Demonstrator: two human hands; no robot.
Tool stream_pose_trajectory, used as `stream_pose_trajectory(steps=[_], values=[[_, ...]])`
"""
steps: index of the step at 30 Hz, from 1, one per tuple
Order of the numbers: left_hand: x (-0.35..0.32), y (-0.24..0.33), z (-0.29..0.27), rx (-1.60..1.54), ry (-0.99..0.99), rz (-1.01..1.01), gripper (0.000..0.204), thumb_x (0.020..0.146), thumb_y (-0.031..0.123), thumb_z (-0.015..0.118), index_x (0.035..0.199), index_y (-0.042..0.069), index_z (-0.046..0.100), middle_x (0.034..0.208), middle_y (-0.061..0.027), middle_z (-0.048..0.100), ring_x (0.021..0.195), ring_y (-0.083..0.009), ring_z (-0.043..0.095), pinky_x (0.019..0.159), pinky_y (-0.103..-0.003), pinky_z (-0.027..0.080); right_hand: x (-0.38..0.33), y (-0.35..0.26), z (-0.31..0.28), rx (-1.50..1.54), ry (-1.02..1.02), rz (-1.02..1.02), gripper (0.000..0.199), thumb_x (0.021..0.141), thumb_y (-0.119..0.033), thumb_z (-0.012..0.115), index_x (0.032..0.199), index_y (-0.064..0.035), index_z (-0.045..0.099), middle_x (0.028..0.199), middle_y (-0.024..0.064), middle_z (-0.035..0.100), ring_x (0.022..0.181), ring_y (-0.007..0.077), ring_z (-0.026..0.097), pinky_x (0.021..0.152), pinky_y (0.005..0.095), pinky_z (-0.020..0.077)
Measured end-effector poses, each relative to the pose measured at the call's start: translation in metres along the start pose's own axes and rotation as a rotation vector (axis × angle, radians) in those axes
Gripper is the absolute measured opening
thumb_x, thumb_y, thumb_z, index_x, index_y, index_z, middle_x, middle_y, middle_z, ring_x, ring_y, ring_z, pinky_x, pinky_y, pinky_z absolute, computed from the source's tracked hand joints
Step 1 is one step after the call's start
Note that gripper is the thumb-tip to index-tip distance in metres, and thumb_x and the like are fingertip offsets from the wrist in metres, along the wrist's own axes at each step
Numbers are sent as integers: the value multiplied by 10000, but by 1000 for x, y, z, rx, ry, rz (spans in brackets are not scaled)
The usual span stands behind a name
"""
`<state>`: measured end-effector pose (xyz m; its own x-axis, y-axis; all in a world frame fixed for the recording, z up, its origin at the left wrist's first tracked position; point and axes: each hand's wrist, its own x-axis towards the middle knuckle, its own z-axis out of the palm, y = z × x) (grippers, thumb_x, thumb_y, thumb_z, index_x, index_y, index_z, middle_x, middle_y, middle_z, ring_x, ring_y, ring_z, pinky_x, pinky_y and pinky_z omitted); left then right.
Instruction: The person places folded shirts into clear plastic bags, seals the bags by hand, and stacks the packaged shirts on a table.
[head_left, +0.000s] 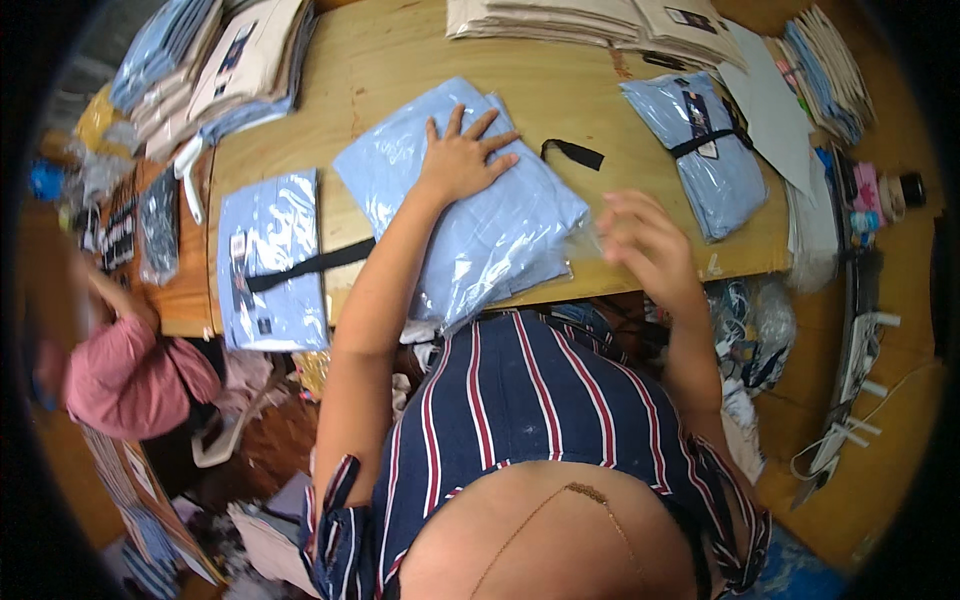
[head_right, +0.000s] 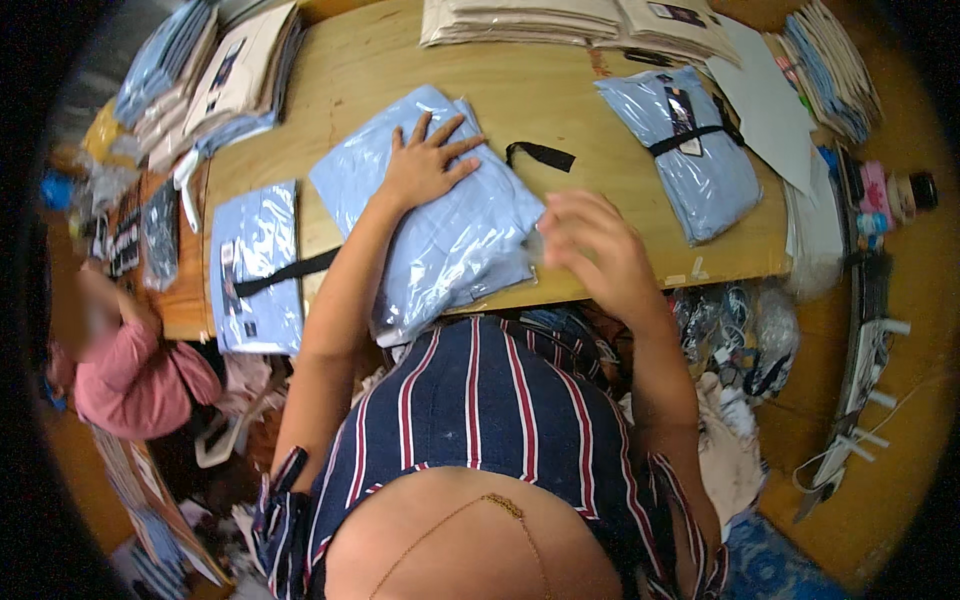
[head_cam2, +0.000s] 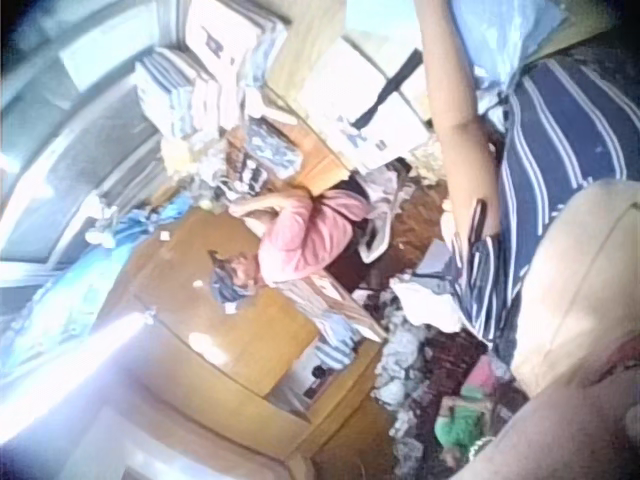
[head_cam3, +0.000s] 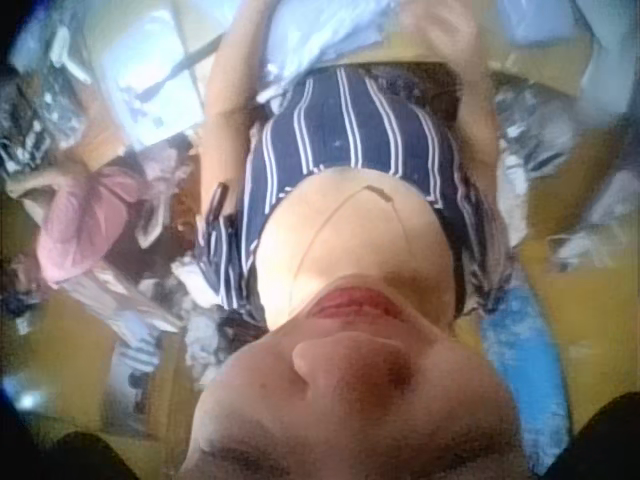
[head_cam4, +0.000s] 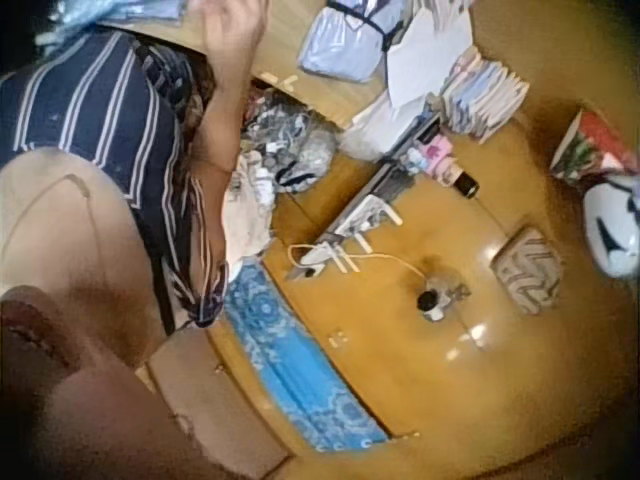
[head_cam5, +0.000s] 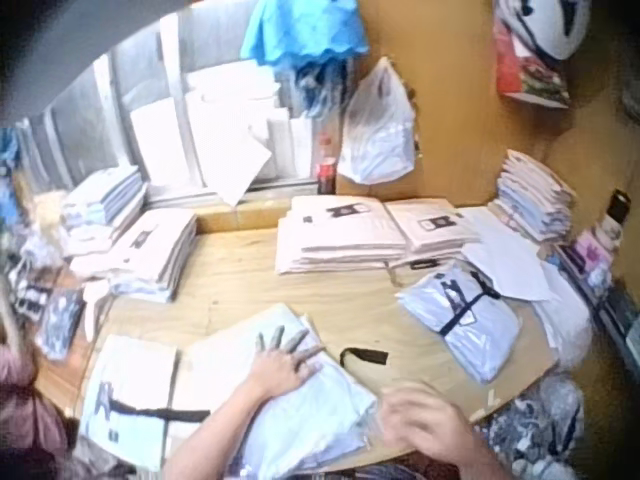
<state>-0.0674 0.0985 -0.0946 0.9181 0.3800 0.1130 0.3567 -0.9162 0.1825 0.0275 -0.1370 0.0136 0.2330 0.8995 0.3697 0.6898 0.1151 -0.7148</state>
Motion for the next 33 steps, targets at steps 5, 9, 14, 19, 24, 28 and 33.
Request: stream_pose_trajectory(steps=[5, 9, 14, 19, 24, 28, 33], values=[[3, -7, -1, -42, -56, -19, 509, 778, 597, 304, 1200, 333, 413, 1329, -18, 288, 1233, -355, 183, 922, -634, 102, -28, 11, -22, 69, -124, 328, 212, 614, -85, 665, 788, -20, 563, 970, 100, 557, 1009, 281, 475, 852, 373, 356], [-3, -20, -23, -121, 148, -7, 491, 801, 559, 307, 1227, 323, 373, 1330, -45, 281, 1230, -346, 196, 928, -622, 111, 14, -28, -3, -486, 139, -26, 504, 586, -279, 684, 1010, -66, 514, 1006, 104, 549, 988, 258, 481, 865, 363, 330], [-44, -26, -51, 62, 178, -51, 436, 821, 504, 336, 1220, 333, 377, 1321, -56, 296, 1229, -341, 201, 925, -618, 119, 14, -34, 56, -276, -585, -182, 463, 668, -330, 616, 1031, -59, 521, 924, 105, 577, 910, 239, 526, 845, 359, 341], [-65, -64, -6, -24, 208, -348, 422, 826, 492, 333, 1206, 321, 401, 1306, -13, 325, 1220, -349, 214, 925, -604, 135, -18, 12, 54, 43, -865, 156, 305, 758, -282, 552, 918, -25, 591, 799, 118, 608, 770, 238, 568, 737, 367, 417], [-40, -74, -28, -7, 158, -643, 414, 818, 432, 408, 1155, 198, 464, 1239, -63, 405, 1101, -341, 392, 831, -532, 335, -31, 50, 53, 371, -308, 686, 186, 812, -127, 494, 917, -11, 595, 776, 96, 620, 602, 148, 575, 570, 273, 465], [-23, -132, -28, -78, 86, -762, 423, 757, 376, 538, 1049, 71, 538, 1056, -140, 532, 956, -305, 507, 767, -439, 397, -10, 73, 58, 553, -76, 797, 238, 830, -46, 432, 1034, 49, 509, 800, 133, 604, 598, 150, 582, 564, 238, 482], [-23, -144, -44, -405, -50, -733, 378, 666, 280, 668, 886, -15, 581, 797, -172, 603, 679, -276, 587, 614, -356, 447, 6, 78, 71, 777, -78, 996, 307, 817, -23, 450, 1116, 41, 421, 819, 171, 584, 636, 209, 600, 588, 271, 504]])
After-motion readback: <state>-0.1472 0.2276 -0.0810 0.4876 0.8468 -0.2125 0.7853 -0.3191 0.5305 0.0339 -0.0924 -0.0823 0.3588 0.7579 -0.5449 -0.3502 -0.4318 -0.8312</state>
